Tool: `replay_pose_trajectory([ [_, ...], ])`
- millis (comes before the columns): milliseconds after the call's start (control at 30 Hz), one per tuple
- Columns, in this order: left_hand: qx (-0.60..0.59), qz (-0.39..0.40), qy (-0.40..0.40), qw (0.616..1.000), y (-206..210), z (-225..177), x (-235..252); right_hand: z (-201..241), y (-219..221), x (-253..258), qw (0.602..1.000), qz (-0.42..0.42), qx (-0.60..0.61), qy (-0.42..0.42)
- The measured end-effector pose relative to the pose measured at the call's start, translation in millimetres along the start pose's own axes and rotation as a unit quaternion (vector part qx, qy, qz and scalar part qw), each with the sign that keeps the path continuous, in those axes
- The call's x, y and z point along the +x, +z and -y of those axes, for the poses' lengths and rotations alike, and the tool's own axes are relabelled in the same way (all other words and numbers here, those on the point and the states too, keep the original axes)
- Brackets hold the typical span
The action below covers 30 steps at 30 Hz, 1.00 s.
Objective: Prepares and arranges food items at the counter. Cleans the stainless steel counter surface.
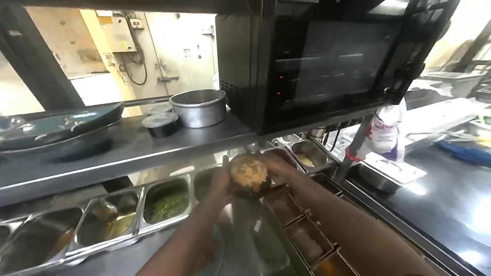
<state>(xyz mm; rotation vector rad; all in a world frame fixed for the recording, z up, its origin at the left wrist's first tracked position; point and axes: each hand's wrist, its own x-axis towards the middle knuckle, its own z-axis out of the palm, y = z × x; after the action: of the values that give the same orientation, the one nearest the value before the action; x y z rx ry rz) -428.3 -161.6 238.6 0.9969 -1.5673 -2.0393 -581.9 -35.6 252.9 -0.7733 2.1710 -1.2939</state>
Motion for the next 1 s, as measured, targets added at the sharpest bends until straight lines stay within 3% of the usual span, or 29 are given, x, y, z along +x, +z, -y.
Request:
replay_pose_trajectory([
  [200,-0.043,-0.003,-0.035,0.998,18,5,54,-15,-7,43,0.997,-0.062,0.034,0.032],
  [400,-0.043,-0.002,-0.045,0.998,11,11,66,-25,-1,50,0.998,-0.063,-0.022,0.013],
  [600,0.032,0.005,-0.046,0.998,0,8,61,-37,-5,75,0.993,-0.055,-0.104,-0.016],
  [733,0.093,-0.009,-0.009,0.996,-52,16,29,-52,-19,70,0.985,-0.127,-0.108,-0.050],
  [833,0.172,-0.090,0.067,0.979,-131,39,-10,-37,-29,8,0.953,-0.204,-0.075,-0.210],
  [900,0.236,-0.193,0.071,0.950,-194,74,-36,-49,-8,-42,0.928,-0.138,-0.061,-0.340],
  [933,0.262,-0.230,0.042,0.936,-223,95,-47,-60,11,-65,0.938,-0.042,-0.072,-0.337],
  [1000,0.275,-0.239,-0.058,0.929,-259,138,-64,-79,64,-104,0.958,0.221,-0.122,-0.139],
])
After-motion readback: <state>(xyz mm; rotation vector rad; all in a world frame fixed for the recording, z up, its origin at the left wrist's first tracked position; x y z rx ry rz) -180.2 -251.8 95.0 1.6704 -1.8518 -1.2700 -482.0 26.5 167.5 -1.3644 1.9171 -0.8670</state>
